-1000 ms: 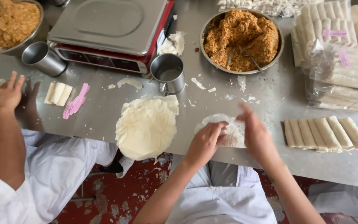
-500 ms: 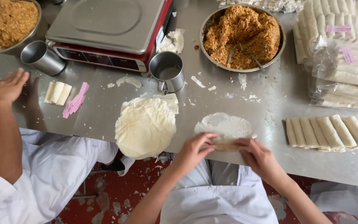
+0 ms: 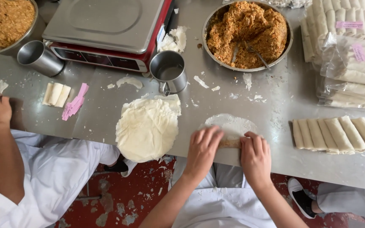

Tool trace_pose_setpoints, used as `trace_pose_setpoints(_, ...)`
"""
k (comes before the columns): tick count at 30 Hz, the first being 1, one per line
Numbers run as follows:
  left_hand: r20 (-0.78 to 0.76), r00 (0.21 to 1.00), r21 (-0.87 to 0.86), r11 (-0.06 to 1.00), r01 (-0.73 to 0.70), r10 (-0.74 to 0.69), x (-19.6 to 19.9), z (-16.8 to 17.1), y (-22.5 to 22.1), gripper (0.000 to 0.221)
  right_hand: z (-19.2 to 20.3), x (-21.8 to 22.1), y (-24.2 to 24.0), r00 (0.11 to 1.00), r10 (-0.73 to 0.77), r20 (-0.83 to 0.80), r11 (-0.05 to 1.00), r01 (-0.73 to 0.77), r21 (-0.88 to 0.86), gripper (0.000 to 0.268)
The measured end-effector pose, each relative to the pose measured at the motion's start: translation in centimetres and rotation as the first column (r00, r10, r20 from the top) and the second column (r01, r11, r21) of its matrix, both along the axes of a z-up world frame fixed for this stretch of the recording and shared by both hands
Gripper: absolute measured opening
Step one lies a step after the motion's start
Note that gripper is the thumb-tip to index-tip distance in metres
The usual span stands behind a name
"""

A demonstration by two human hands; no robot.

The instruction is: A person is manually preparing food rolls by placing filling on thin wrappers and rolling them up on a stainless steel surface.

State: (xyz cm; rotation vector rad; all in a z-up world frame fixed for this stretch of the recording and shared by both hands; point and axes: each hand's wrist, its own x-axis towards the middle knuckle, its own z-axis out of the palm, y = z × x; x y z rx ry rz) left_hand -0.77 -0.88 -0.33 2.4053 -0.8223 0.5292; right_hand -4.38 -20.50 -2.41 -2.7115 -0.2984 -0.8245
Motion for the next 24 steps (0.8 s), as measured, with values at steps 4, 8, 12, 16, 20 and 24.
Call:
trace_pose_setpoints(4, -0.096, 0.924, 0.037, 0.929, -0.369, 0.370, -0.6, 0.7, 1.8, 0.065, 1.9, -1.2, -2.3, 0.971, -0.122, -0.206, 0.979, 0.152, 0.136, 0.022)
trace_pose_setpoints(8, -0.238, 0.877, 0.029, 0.905, -0.424, 0.418, -1.6, 0.5, 2.2, 0.038, 0.2, -2.4, -3.1, 0.931, -0.292, -0.218, 0.956, 0.293, -0.031, 0.041)
trace_pose_setpoints(12, -0.246, 0.889, 0.129, 0.922, -0.364, 0.386, -2.5, 0.6, 0.3, 0.024, 2.2, -2.0, -1.3, 0.842, -0.260, -0.472, 0.920, 0.365, 0.144, 0.035)
trace_pose_setpoints(16, -0.287, 0.923, -0.212, 0.923, -0.321, 0.255, -2.7, 1.2, -1.0, 0.010, 2.8, -1.9, 0.1, 0.880, -0.176, -0.441, 0.829, 0.374, 0.416, 0.031)
trace_pose_setpoints(20, 0.013, 0.985, -0.382, 0.911, -0.156, 0.174, -3.1, -0.1, -2.4, 0.038, 2.6, -2.3, 1.5, 0.913, -0.143, -0.381, 0.786, 0.339, 0.516, 0.046)
trace_pose_setpoints(24, 0.119, 0.989, -0.287, 0.957, -0.048, 0.085, -2.9, 1.2, -2.5, 0.006, 2.6, -2.0, 1.8, 0.954, -0.132, -0.271, 0.844, 0.251, 0.474, 0.026)
